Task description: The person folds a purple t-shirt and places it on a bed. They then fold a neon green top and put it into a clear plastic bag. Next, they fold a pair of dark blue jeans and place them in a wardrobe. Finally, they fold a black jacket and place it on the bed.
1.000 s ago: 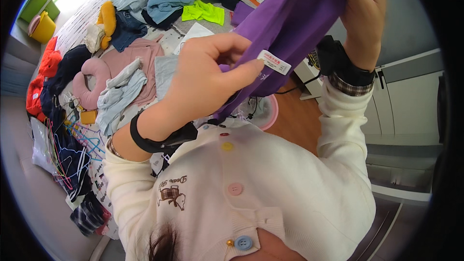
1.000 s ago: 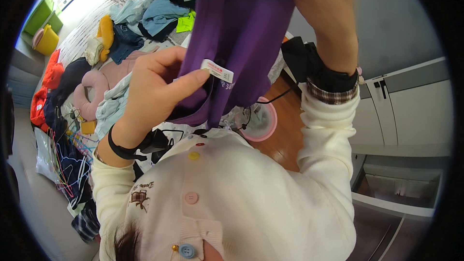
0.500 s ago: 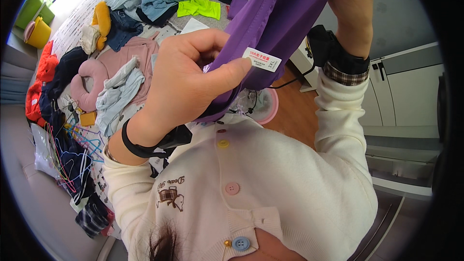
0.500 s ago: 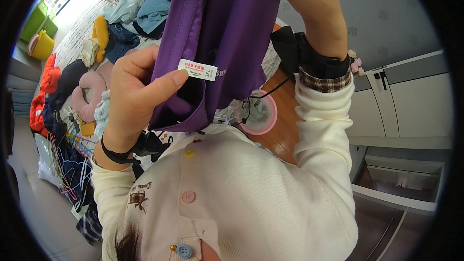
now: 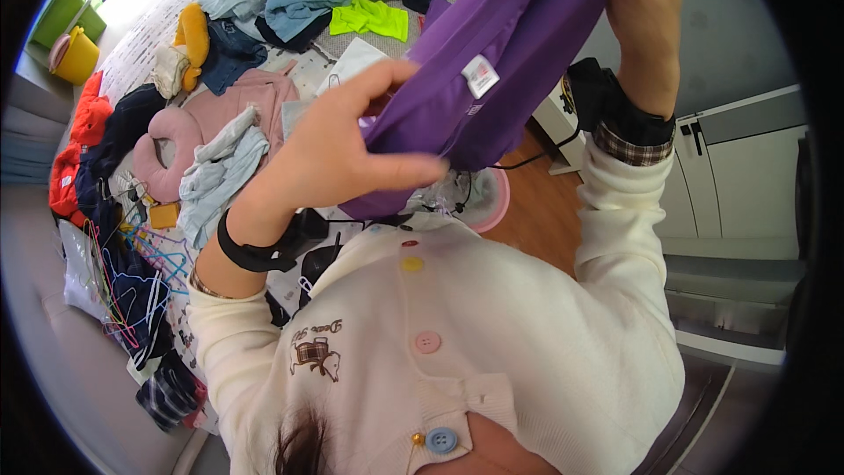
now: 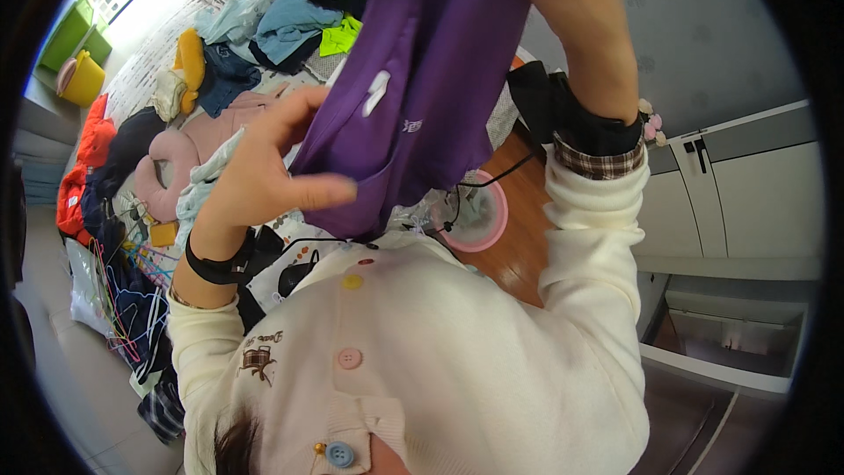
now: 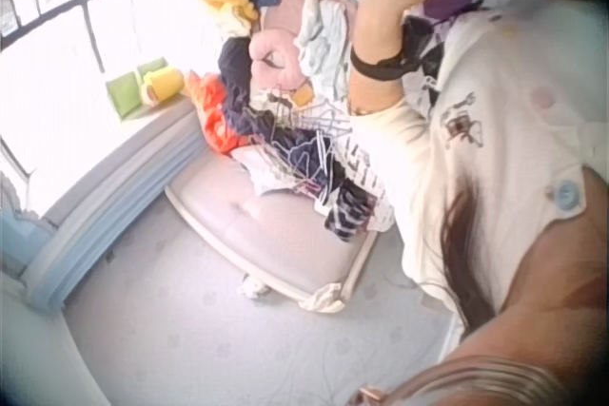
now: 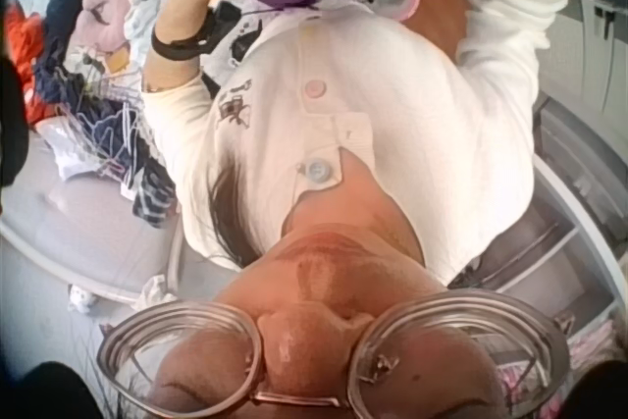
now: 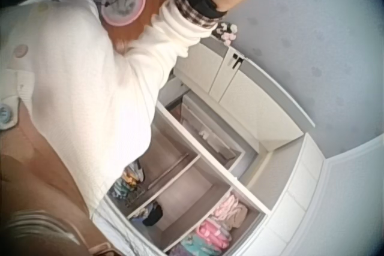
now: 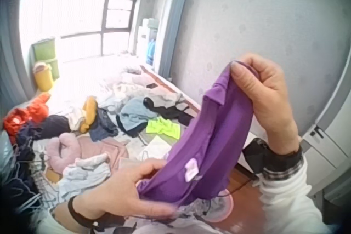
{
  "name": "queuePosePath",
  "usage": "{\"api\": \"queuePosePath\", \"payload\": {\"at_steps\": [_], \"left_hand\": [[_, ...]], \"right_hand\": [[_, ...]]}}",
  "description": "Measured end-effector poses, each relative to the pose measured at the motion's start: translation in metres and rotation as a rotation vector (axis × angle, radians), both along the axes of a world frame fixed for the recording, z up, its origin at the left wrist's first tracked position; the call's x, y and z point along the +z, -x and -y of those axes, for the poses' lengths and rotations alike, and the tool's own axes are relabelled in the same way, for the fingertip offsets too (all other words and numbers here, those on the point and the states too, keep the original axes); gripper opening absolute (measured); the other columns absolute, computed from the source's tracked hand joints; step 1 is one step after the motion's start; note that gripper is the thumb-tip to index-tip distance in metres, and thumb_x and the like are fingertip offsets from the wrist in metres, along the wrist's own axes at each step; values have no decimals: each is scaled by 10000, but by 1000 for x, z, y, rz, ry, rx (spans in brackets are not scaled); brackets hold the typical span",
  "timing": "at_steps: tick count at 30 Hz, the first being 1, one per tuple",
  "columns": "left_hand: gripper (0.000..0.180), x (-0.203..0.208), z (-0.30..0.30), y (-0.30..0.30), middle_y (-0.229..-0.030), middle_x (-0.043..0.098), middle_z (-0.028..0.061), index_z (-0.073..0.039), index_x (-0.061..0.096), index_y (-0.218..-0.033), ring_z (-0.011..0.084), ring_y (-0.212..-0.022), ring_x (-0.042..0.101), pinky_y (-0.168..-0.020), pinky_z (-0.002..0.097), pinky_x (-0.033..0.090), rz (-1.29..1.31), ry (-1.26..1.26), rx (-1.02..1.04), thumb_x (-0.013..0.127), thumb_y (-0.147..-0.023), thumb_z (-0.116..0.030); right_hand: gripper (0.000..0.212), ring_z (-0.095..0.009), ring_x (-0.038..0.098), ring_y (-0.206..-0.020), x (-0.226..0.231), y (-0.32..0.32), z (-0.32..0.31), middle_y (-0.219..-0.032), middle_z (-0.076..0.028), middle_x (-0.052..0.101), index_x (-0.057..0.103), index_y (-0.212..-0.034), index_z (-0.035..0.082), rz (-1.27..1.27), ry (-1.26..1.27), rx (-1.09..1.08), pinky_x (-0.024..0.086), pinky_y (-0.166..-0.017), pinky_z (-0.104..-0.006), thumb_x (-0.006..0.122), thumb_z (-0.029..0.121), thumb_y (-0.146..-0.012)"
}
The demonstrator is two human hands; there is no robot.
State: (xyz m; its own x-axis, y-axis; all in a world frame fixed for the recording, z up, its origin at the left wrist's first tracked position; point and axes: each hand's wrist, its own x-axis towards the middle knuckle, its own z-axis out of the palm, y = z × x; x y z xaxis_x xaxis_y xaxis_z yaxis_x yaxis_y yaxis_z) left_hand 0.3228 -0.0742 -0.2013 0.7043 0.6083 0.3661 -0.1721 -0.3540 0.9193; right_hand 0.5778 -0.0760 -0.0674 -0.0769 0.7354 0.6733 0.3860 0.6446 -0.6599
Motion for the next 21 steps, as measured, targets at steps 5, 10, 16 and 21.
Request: {"api": "queuePosePath", "payload": {"at_steps": [5, 10, 16, 21], "left_hand": [[302, -77, -32, 18, -979, 620, 31, 17, 576, -1064, 79, -902, 548, -802, 245, 450, -369, 479, -156, 675, -809, -111], [324, -26, -106, 77, -991, 628, 18, -21, 616, -1070, 119, -951, 562, -872, 263, 417, -334, 167, 627, 491, -945, -293], [261, 163, -153, 144, -807, 615, 23, 20, 638, -940, 96, -693, 559, -630, 230, 464, -218, -702, 886, 537, -921, -220], [281, 241, -128, 114, -828, 625, 37, 29, 641, -983, 120, -720, 574, -678, 251, 480, -306, -712, 831, 543, -916, -226]], "right_hand": [[147, -17, 489, -580, 7, -23, 0, -705, 42, 581, 595, -818, 54, -64, -9, -165, 380, -518, -154, 574, 162, -915], [171, -18, 474, -569, 18, -58, -8, -699, 60, 564, 597, -814, 53, 24, 110, -241, 378, -512, -165, 581, 191, -913], [210, -39, 572, -786, 45, -112, -9, -910, -3, 605, 595, -1054, 8, 209, 290, 7, 441, -680, -142, 523, 170, -942], [223, -22, 550, -759, 59, -127, -17, -855, 38, 609, 638, -1002, 68, 365, 199, -98, 423, -710, -160, 553, 262, -932]]}}
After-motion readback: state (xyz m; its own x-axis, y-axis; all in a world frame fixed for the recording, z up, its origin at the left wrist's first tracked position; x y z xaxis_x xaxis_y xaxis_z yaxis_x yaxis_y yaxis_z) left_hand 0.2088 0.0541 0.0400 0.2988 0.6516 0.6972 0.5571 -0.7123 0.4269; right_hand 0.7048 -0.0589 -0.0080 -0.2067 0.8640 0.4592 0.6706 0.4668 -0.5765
